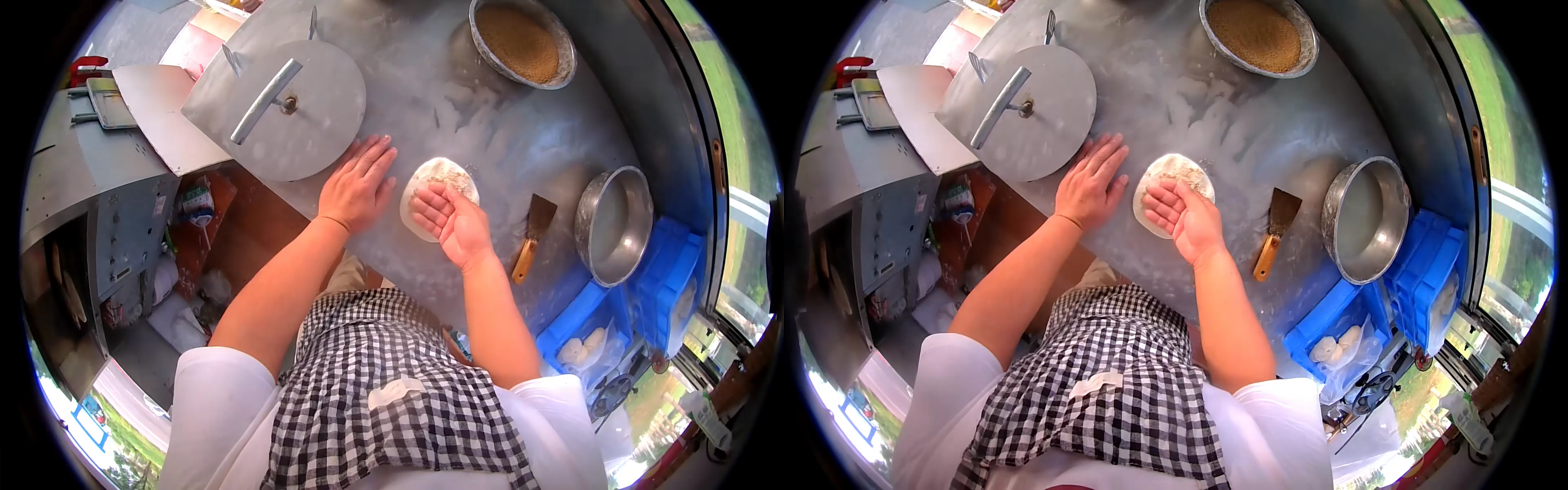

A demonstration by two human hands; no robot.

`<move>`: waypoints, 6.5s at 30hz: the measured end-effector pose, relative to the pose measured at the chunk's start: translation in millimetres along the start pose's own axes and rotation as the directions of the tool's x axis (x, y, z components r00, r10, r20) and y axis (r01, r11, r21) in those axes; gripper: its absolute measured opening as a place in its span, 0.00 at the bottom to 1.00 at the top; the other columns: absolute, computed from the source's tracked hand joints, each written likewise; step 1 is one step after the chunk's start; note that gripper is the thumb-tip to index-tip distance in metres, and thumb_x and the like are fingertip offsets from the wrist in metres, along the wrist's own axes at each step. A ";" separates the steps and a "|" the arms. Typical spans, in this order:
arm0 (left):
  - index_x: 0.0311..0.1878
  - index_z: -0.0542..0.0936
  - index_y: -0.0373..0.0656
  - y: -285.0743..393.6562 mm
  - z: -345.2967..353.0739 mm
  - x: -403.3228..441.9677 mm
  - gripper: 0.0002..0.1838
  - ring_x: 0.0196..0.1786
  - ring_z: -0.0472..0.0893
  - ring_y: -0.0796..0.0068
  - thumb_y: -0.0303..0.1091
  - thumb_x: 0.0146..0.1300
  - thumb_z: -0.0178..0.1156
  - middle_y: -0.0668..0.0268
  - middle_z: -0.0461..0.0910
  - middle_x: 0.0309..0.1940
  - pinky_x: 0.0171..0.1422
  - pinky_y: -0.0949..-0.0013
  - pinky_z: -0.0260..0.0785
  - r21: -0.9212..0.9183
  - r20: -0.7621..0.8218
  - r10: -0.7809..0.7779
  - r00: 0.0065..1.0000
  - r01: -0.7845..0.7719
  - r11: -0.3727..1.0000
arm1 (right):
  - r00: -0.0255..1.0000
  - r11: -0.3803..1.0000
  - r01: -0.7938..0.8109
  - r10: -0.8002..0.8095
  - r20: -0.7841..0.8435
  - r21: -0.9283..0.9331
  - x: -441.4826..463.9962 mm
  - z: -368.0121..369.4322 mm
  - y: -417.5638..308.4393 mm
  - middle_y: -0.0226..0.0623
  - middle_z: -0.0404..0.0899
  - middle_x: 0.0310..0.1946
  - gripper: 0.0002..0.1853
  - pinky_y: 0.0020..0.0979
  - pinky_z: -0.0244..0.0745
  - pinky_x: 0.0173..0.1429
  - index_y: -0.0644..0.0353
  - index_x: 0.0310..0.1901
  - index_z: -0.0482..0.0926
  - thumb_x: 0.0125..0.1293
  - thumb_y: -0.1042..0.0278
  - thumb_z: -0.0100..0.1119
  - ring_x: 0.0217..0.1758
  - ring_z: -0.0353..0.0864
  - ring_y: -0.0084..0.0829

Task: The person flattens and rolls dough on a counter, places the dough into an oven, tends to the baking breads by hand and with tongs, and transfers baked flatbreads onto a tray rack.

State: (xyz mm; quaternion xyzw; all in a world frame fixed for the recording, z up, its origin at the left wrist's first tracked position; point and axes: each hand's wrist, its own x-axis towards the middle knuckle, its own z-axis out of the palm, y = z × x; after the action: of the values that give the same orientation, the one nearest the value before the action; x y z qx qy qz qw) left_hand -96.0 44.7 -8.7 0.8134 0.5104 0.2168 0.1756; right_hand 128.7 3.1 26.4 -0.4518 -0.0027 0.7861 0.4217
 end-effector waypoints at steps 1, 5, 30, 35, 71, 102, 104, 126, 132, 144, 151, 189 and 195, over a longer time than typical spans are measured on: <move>0.69 0.77 0.43 1.8 1.2 -1.6 0.25 0.78 0.70 0.59 0.35 0.69 0.62 0.61 0.73 0.74 0.83 0.53 0.60 -0.010 -0.001 0.006 1.000 -0.006 1.000 | 0.998 1.000 -0.003 0.002 -0.061 -0.013 3.1 0.6 1.4 0.55 0.81 0.61 0.26 0.45 0.77 0.71 0.75 0.66 0.72 0.84 0.56 0.44 0.64 0.83 0.45; 0.67 0.78 0.43 3.3 0.4 -6.7 0.24 0.77 0.70 0.58 0.34 0.69 0.62 0.61 0.74 0.73 0.83 0.53 0.60 -0.008 -0.010 -0.003 1.000 0.003 1.000 | 0.993 0.989 -0.116 0.119 0.026 -0.088 -8.2 -9.6 4.4 0.54 0.82 0.60 0.26 0.42 0.80 0.68 0.75 0.66 0.72 0.83 0.56 0.48 0.62 0.84 0.43; 0.84 0.59 0.64 101.9 53.1 34.4 0.38 0.87 0.48 0.60 0.61 0.74 0.52 0.70 0.51 0.86 0.89 0.41 0.31 0.221 0.513 0.229 0.827 -0.385 0.896 | 0.936 0.967 0.215 -0.244 -0.255 -0.134 -98.4 -73.0 -55.0 0.39 0.87 0.42 0.17 0.34 0.83 0.55 0.65 0.56 0.81 0.81 0.59 0.54 0.45 0.87 0.32; 0.83 0.59 0.69 104.0 50.2 51.1 0.37 0.87 0.48 0.58 0.61 0.74 0.52 0.74 0.52 0.86 0.88 0.36 0.31 0.269 0.524 0.335 0.783 -0.526 0.807 | 0.938 0.948 0.289 -0.309 -0.157 -0.134 -79.8 -70.0 -69.0 0.37 0.87 0.41 0.16 0.33 0.83 0.54 0.65 0.55 0.81 0.81 0.59 0.54 0.44 0.86 0.30; 0.82 0.58 0.41 77.5 -0.1 -26.5 0.41 0.87 0.51 0.60 0.47 0.72 0.58 0.57 0.54 0.85 0.89 0.47 0.35 0.149 0.394 0.073 0.916 -0.142 0.979 | 0.661 0.085 0.491 -0.685 0.307 -0.867 -28.1 -10.8 4.7 0.50 0.75 0.71 0.28 0.45 0.65 0.79 0.68 0.71 0.72 0.78 0.57 0.55 0.75 0.73 0.44; 0.85 0.56 0.60 104.2 52.6 20.4 0.42 0.88 0.45 0.62 0.62 0.73 0.52 0.70 0.50 0.87 0.90 0.43 0.31 0.141 0.486 0.266 0.832 -0.376 0.916 | 0.500 -0.103 0.330 -0.824 0.266 -0.938 -47.9 -62.1 -2.0 0.57 0.66 0.76 0.28 0.49 0.53 0.85 0.72 0.75 0.65 0.79 0.66 0.51 0.82 0.60 0.54; 0.85 0.56 0.63 107.2 53.4 30.8 0.40 0.88 0.45 0.63 0.61 0.74 0.52 0.73 0.50 0.87 0.89 0.41 0.31 0.146 0.492 0.277 0.825 -0.392 0.908 | 0.515 -0.057 0.347 -0.823 0.241 -0.936 -48.8 -51.5 -5.7 0.58 0.66 0.76 0.28 0.47 0.55 0.84 0.72 0.74 0.66 0.79 0.66 0.52 0.81 0.62 0.54; 0.84 0.58 0.55 110.1 16.4 -54.1 0.44 0.88 0.49 0.62 0.58 0.69 0.60 0.67 0.53 0.85 0.90 0.45 0.32 0.019 0.550 0.280 0.786 -0.348 0.937 | 0.464 -0.307 0.369 -0.757 0.460 -0.877 -74.4 -56.3 12.5 0.51 0.68 0.76 0.27 0.53 0.54 0.84 0.69 0.73 0.68 0.76 0.71 0.52 0.81 0.63 0.53; 0.85 0.56 0.55 124.0 33.8 -28.8 0.44 0.88 0.46 0.62 0.59 0.70 0.58 0.68 0.53 0.86 0.90 0.45 0.31 0.033 0.509 0.292 0.810 -0.358 0.933 | 0.506 -0.002 0.446 -0.824 0.254 -0.895 -74.2 -65.9 16.1 0.56 0.68 0.75 0.26 0.46 0.59 0.82 0.72 0.74 0.67 0.78 0.72 0.50 0.80 0.65 0.52; 0.86 0.53 0.55 119.0 53.6 25.7 0.45 0.89 0.42 0.64 0.67 0.73 0.49 0.67 0.47 0.87 0.90 0.48 0.28 0.122 0.519 0.330 0.788 -0.451 0.884 | 0.520 0.299 0.540 -0.854 0.032 -0.787 -71.6 -80.5 6.1 0.49 0.78 0.66 0.21 0.36 0.71 0.74 0.71 0.68 0.73 0.80 0.69 0.53 0.70 0.77 0.39; 0.86 0.54 0.56 104.2 59.7 41.5 0.43 0.88 0.44 0.61 0.65 0.74 0.48 0.64 0.47 0.87 0.90 0.46 0.30 0.168 0.438 0.248 0.864 -0.349 0.922 | 0.629 0.541 0.606 -0.774 -0.064 -0.583 -67.8 -65.4 8.3 0.41 0.83 0.59 0.19 0.30 0.73 0.70 0.70 0.66 0.75 0.81 0.67 0.55 0.64 0.80 0.28; 0.84 0.57 0.53 132.5 24.8 -53.9 0.44 0.88 0.47 0.65 0.60 0.71 0.56 0.67 0.52 0.86 0.90 0.43 0.30 0.010 0.602 0.256 0.757 -0.328 0.945 | 0.754 0.749 0.483 -0.619 -0.218 -0.454 -63.5 -77.4 -7.2 0.34 0.85 0.46 0.17 0.26 0.80 0.54 0.68 0.60 0.80 0.82 0.64 0.54 0.47 0.84 0.22; 0.85 0.56 0.53 136.8 38.6 -13.5 0.46 0.88 0.45 0.65 0.60 0.69 0.59 0.68 0.51 0.86 0.90 0.44 0.31 0.072 0.601 0.294 0.744 -0.416 0.907 | 0.725 0.734 0.507 -0.647 -0.238 -0.451 -60.5 -78.2 -13.8 0.33 0.85 0.45 0.16 0.26 0.80 0.53 0.67 0.60 0.80 0.82 0.65 0.54 0.45 0.84 0.22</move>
State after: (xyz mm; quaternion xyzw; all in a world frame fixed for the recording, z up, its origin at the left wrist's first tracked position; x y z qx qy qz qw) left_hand 22.5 -27.1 25.7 0.9359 0.2871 -0.0630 0.1940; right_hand 207.8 -57.7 28.3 -0.6389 -0.2059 0.4946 0.5520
